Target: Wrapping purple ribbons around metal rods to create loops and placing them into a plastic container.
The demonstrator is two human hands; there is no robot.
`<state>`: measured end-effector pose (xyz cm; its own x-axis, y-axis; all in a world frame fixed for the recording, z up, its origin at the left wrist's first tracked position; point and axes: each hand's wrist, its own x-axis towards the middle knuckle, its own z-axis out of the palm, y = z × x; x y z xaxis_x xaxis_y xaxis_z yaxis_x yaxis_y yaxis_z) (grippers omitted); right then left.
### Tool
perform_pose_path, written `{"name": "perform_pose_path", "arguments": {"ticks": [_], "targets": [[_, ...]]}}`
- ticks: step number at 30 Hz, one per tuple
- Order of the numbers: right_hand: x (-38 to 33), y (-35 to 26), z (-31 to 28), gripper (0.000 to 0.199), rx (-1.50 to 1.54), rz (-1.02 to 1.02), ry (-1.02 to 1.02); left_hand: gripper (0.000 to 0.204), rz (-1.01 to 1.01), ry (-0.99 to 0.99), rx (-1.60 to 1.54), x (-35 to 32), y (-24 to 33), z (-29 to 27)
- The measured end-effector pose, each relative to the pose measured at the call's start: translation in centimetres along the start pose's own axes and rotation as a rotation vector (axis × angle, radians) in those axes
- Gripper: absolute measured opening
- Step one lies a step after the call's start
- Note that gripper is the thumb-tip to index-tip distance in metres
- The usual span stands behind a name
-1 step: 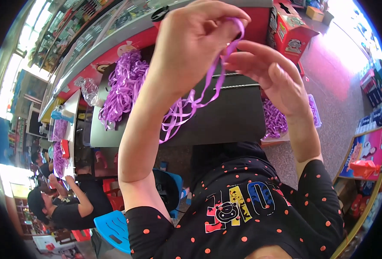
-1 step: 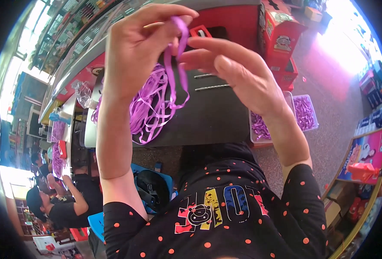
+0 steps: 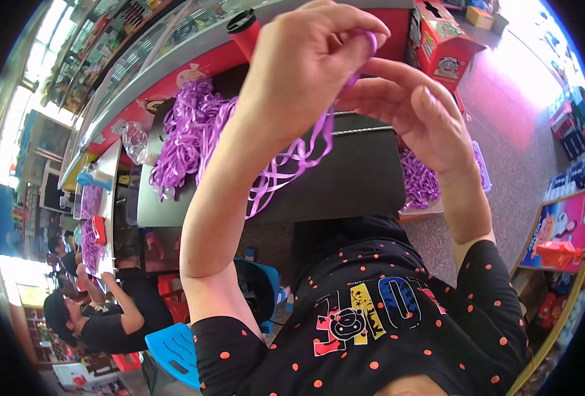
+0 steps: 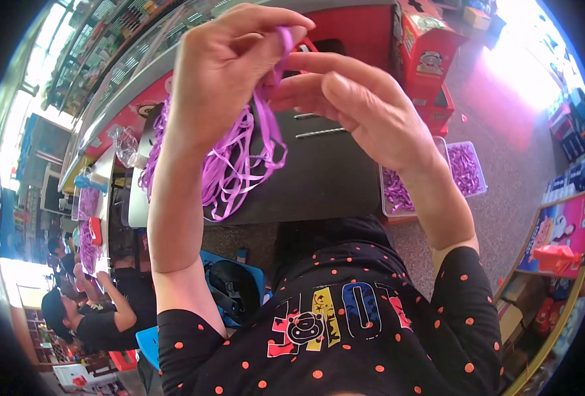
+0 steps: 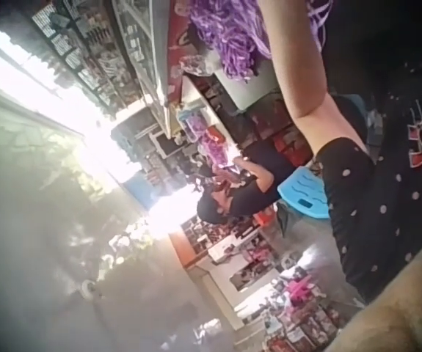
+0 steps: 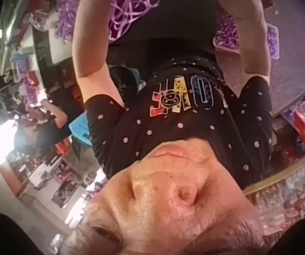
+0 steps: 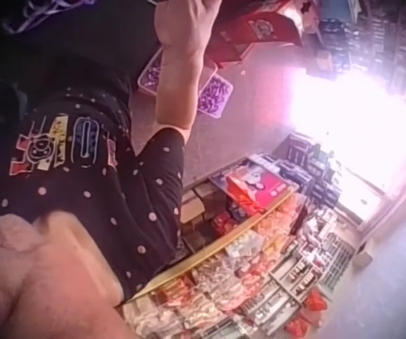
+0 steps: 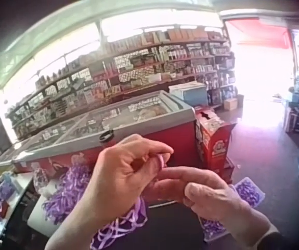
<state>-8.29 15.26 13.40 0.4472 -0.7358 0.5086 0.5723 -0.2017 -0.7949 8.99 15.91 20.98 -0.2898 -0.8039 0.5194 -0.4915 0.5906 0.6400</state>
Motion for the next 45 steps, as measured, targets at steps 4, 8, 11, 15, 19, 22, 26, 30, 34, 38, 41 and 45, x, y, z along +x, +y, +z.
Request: {"name": "perform_pose_path", "arguments": {"ticks": [4, 8, 11, 15, 19, 22, 26, 30, 34, 38, 41, 45], "targets": [[-0.1, -0.3, -2.6, 0.028, -0.250, 0.109, 0.061, 0.017, 0.147, -0.049, -0.042, 0.5, -2.7, 2.5], [-1.8, 1.5, -4.8, 0.023, -0.386, 0.187, -0.006, 0.016, -0.045, -0.263, -0.483, -1.6, -5.1, 2.9], [-2.1, 2.6, -5.4, 0.025, -0.474, 0.268, -0.023, 0.014, -0.092, -0.294, -0.404, -3.5, -6.7, 2.1], [0.0, 7.7, -6.8, 0.028, -0.718, 0.322, -0.096, 0.012, -0.047, -0.302, -0.336, -6.5, -5.9, -0.1], [2.7, 14.1, -2.6, 0.036, -1.084, 0.381, -0.469, 0.012, -0.129, -0.299, -0.280, -8.9, -4.2, -1.7], [2.3, 17.3, -1.8, 0.039, -1.292, 0.220, -0.442, 0.013, -0.094, -0.341, -0.246, -10.3, -4.1, -2.2], [4.2, 12.3, -3.1, 0.019, -0.867, 0.116, -0.124, 0.014, -0.337, -0.412, -0.043, -12.7, -6.0, -5.8], [3.5, 8.0, -6.5, 0.020, -0.435, 0.092, 0.119, 0.014, -0.434, -0.335, 0.044, -12.5, -9.4, -9.9], [3.4, 4.8, -6.4, 0.018, -0.273, -0.043, 0.313, 0.015, -0.459, -0.227, 0.331, -10.9, -13.8, -10.7], [1.8, -3.0, -8.3, 0.028, -0.312, 0.056, 0.453, 0.025, -0.514, -0.212, 0.742, -10.7, -19.5, -11.3], [1.2, -5.1, -10.7, 0.016, -0.595, 0.145, 0.189, 0.040, -0.247, -0.295, 0.961, -6.5, -17.2, -7.4], [-0.1, -6.1, -12.4, 0.015, -0.728, 0.273, 0.112, 0.043, -0.042, -0.198, 0.167, 0.8, -11.2, 2.3]]}}
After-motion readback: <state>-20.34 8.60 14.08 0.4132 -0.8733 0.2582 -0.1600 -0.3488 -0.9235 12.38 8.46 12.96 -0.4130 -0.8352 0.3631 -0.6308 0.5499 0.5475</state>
